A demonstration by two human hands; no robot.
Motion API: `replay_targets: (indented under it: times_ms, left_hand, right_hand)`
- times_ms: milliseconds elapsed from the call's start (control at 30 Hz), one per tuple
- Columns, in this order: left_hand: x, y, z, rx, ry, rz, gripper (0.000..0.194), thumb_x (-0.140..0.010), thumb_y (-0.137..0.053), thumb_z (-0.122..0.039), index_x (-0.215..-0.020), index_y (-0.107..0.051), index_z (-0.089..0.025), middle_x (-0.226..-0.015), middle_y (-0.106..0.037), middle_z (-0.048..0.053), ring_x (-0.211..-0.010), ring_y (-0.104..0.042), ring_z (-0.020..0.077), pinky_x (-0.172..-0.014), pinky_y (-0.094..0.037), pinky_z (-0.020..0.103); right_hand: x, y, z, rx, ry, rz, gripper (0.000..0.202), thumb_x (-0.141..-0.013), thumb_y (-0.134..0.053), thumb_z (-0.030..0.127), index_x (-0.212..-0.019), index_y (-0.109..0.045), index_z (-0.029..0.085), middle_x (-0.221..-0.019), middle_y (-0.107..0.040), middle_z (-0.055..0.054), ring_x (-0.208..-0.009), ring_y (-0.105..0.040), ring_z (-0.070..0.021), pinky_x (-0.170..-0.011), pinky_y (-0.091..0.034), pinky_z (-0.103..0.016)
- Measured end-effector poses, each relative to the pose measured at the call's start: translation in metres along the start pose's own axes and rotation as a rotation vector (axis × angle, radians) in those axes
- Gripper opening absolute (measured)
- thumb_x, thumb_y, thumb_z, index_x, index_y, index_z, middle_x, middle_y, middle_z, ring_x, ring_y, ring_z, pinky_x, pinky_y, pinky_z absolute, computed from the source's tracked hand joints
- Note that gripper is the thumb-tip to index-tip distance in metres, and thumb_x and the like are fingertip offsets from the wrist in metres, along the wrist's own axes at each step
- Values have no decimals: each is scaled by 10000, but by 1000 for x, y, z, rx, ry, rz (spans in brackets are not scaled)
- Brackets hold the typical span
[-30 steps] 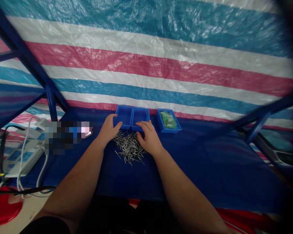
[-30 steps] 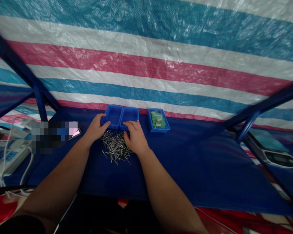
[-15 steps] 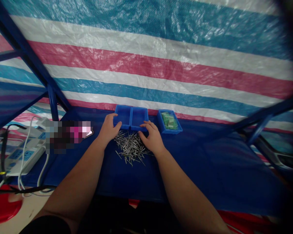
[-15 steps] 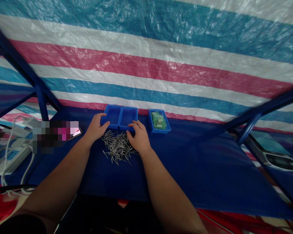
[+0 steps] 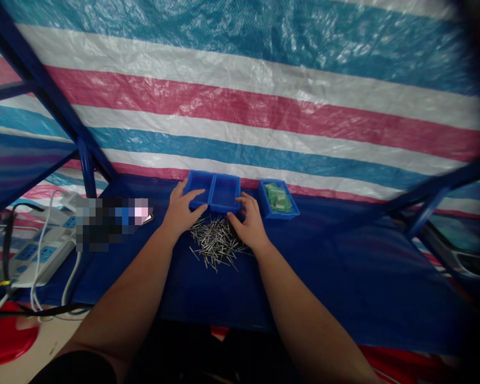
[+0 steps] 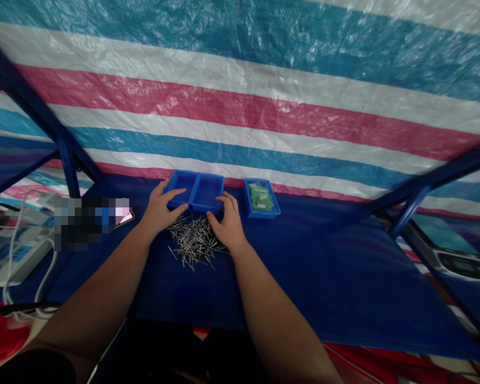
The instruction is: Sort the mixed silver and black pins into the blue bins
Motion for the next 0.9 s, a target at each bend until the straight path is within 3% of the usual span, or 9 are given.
replay_targets:
  times_ms: [233,333,500,900]
  left_hand:
    - [-1,-9,-13,-56,-64,94,262,-898,-696,-374,-1151,-746,-330,-1526,-510,38,-1438,-424,311,-1162,-340,604]
    - [-1,-12,-17,-49,-83,116,241,-921,-676,-358,-1150,-747,-337,-1491,-554,21,-1415,-459,276,-1153,-363,562]
    - [0,-16,-20,-45,-48,143,218,-955,-646,-338,-1156,-725,-367,-1335,-680,-6,-1293,-570,248,-1154,-295,608]
    - [-1,-15,-19,-8,-11,109,188,-959,-637,-312,-1111,-739,-353,-1270,-719,-13,-1233,-608,236,-1155,-267,591]
  right_hand:
    - [-4,2,-15,-38,2,-59,161,-902,-589,269,-1048,-641,226,-1276,-565,-144,-1234,-567,-280,-1031,-513,-495]
    - [-5,3,-16,-47,13,-58,178,-907,-582,263,-1067,-656,232,-1294,-576,-139,-1245,-567,-285,-1056,-490,-507]
    - [-5,1,-15,-48,11,-42,217,-903,-590,259,-1105,-662,227,-1338,-576,-144,-1262,-567,-288,-1077,-472,-507]
    - [-3,1,-14,-58,19,-42,257,-892,-615,289,-1135,-655,217,-1348,-583,-158,-1226,-595,-298,-1009,-517,-494]
Point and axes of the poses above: each hand's wrist, its own x-axis away from the middle knuckle, its own y-axis out of the back of the hand, z = x × y, the point moved 10 cm from there along -x, towards the middle knuckle
